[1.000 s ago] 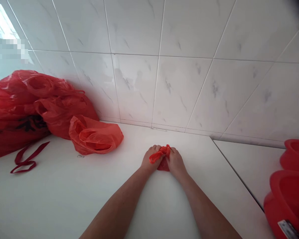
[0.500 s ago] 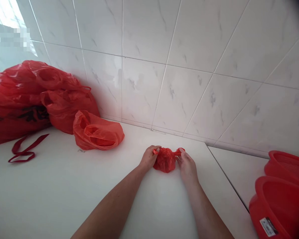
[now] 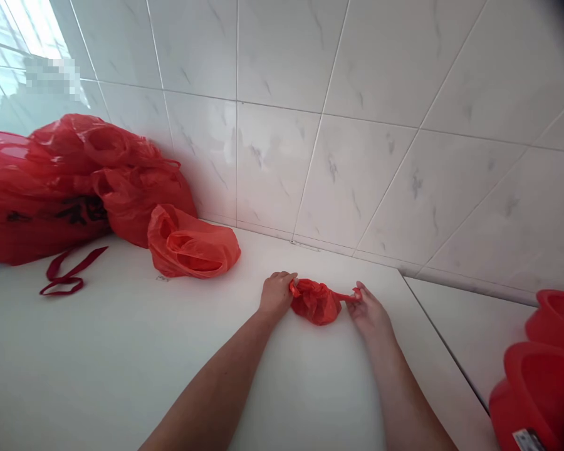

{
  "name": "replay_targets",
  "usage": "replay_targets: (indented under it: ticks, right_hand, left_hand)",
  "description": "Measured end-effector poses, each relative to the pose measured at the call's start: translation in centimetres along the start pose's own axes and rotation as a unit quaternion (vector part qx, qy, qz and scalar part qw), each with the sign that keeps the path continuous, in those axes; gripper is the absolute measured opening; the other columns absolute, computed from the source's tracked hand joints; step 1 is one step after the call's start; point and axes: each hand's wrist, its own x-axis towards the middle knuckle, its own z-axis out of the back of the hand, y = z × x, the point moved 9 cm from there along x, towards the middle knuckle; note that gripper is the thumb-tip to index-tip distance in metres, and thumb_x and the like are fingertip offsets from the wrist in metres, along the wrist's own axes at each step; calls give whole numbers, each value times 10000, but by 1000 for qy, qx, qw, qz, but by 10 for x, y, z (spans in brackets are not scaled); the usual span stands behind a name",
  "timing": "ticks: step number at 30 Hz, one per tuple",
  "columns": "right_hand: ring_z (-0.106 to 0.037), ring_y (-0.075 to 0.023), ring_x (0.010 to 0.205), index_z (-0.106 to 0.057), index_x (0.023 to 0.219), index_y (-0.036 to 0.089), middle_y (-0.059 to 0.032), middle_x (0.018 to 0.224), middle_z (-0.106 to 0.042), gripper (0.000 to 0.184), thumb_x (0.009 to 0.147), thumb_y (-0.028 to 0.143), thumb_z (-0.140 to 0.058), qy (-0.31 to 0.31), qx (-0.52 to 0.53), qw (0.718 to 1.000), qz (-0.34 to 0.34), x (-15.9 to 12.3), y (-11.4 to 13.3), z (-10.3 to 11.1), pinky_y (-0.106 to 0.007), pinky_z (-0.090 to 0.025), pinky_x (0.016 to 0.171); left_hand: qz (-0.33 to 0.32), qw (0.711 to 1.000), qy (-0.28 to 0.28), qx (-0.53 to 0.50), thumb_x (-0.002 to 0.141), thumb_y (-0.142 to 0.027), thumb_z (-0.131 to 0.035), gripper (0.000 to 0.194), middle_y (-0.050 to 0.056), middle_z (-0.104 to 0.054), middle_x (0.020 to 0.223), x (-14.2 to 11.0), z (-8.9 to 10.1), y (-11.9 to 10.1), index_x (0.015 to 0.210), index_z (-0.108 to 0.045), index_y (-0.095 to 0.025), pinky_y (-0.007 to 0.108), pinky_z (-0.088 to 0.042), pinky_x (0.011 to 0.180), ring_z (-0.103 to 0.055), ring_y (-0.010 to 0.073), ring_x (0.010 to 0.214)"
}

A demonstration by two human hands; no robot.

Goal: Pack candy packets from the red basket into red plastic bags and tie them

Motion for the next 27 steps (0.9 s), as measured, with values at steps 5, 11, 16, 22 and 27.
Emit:
replay_targets:
  ticks: [5,11,16,22,27]
  right_hand:
    - [-629,-131,877,-602,944,260,8,895,-668,235,736,301,-704,45,-31,998,15,-14,2,-17,-263,-542,806]
    - [-568,-225,1108,-565,1120,227,-64,1209,-602,492,677,288,-770,131,-143,980,-43,-28,-6,-35,-392,-449,974]
    - [-539,-226,1131,-650,1067,205,-61,1340,-502,401,684,278,-743,133,-314,940,-27,-29,-6,-35,-330,-461,911]
    - [-580,-144,812,-690,937,176,-82,1125,-640,276,721,347,-702,118,-176,977,-6,-30,-6,-46,-225,-459,617]
    - [-433,-50,532,-624,861,225,-52,1109,-642,195,722,332,-710,151,-54,986,-43,-40,-3,-64,-171,-325,437]
  left_hand:
    - [19,999,-25,-13,915,-332,-367,346,52,-639,1013,-3,8,2,1069,-664,-244,340,-434,872,-553,211,991]
    - [65,994,-73,-37,847,-441,-477,341,62,-575,988,-4,22,11,1039,-652,-219,341,-431,863,-537,226,1000]
    - [88,989,-67,-102,799,-506,-528,307,31,-605,856,-3,25,11,863,-645,-230,322,-427,746,-544,207,839]
    - [107,961,12,-254,864,-580,-343,473,-12,-549,576,-3,1,5,788,-589,-183,243,-412,534,-512,128,547]
    - [176,873,72,-450,823,-606,-422,462,-6,-566,575,-8,-19,7,825,-562,-166,234,-411,547,-539,124,554]
